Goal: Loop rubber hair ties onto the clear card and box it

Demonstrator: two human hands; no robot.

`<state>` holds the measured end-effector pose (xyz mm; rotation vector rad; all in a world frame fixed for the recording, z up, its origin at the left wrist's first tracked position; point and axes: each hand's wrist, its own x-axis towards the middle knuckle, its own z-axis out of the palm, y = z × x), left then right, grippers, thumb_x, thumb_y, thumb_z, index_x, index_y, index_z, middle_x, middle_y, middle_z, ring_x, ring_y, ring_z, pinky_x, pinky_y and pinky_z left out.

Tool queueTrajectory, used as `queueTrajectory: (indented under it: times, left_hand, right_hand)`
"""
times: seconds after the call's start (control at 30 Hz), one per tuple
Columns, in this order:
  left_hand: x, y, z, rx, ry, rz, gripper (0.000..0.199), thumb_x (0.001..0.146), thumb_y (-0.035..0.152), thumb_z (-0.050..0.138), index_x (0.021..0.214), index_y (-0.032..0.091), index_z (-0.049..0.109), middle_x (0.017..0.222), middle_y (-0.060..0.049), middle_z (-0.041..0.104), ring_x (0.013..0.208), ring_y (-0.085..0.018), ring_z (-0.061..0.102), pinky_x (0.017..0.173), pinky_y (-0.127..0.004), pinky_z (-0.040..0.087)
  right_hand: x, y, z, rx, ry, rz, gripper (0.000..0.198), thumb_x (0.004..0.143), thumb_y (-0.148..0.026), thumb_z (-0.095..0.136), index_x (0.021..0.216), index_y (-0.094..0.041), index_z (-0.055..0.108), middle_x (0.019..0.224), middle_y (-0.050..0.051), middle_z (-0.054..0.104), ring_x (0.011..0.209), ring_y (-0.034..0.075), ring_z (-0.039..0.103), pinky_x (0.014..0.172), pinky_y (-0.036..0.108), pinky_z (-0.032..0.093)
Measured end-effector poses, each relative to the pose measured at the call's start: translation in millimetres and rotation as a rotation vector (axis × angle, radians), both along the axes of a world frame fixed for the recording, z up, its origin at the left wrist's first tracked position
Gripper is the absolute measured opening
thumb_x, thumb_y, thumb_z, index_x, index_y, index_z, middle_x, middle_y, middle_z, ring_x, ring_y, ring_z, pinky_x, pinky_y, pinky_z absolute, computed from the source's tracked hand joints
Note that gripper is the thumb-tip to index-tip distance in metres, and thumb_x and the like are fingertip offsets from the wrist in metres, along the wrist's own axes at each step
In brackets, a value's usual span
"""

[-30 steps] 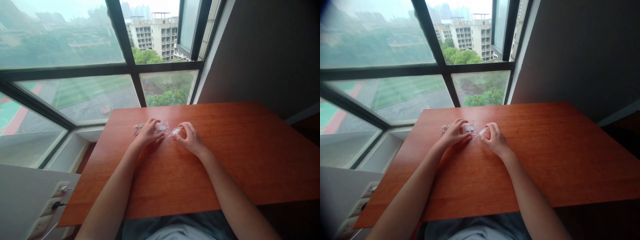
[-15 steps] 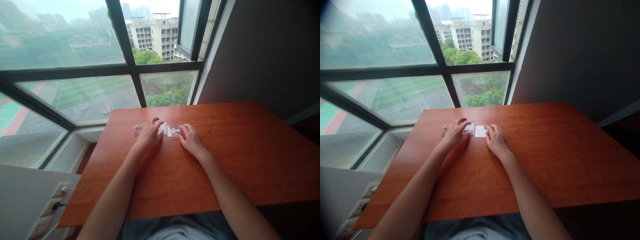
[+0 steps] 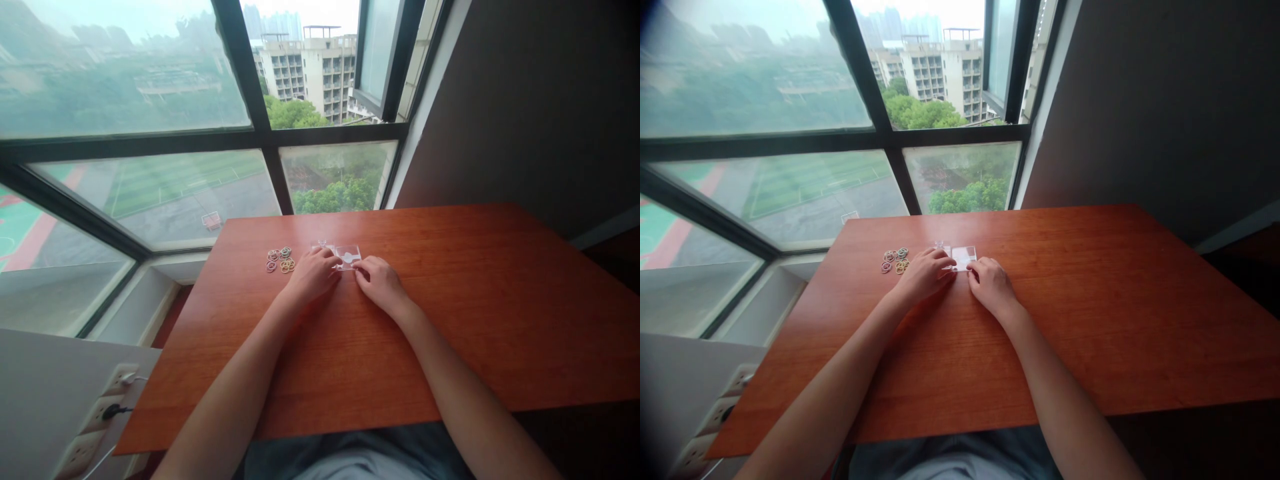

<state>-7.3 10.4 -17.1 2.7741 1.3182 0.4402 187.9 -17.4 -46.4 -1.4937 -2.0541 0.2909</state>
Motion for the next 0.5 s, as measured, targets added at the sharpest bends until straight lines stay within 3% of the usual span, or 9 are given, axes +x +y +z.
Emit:
queueTrajectory:
  times: [0.27, 0.5]
  left_hand:
    - [2.8, -3.0, 2.5, 0.018, 0.06, 0.029, 0.019, 0.089, 0.026, 0.051, 0.092, 0.021, 0.07, 0.099, -0.008, 0.062, 0.092, -0.023, 0.053, 0.08, -0.034, 0.043]
    - [7.5, -5.9, 3.3, 0.039, 0.067, 0.061, 0.02, 0.09, 0.022, 0.049, 0.094, 0.021, 0.069, 0.1, -0.009, 0.06, 0.094, -0.023, 0.053, 0.082, -0.035, 0.044]
  right_hand:
    - [-0.2, 0.6, -2.8, 0.012, 0.026, 0.063, 0.019, 0.085, -0.018, 0.054, 0.098, -0.02, 0.068, 0.096, 0.008, 0.065, 0.093, 0.02, 0.057, 0.087, 0.033, 0.047]
    - [-0.9, 0.2, -0.9, 0.007, 0.029, 0.113, 0.03, 0.084, -0.017, 0.053, 0.113, -0.02, 0.062, 0.105, 0.008, 0.064, 0.097, 0.021, 0.056, 0.09, 0.035, 0.046]
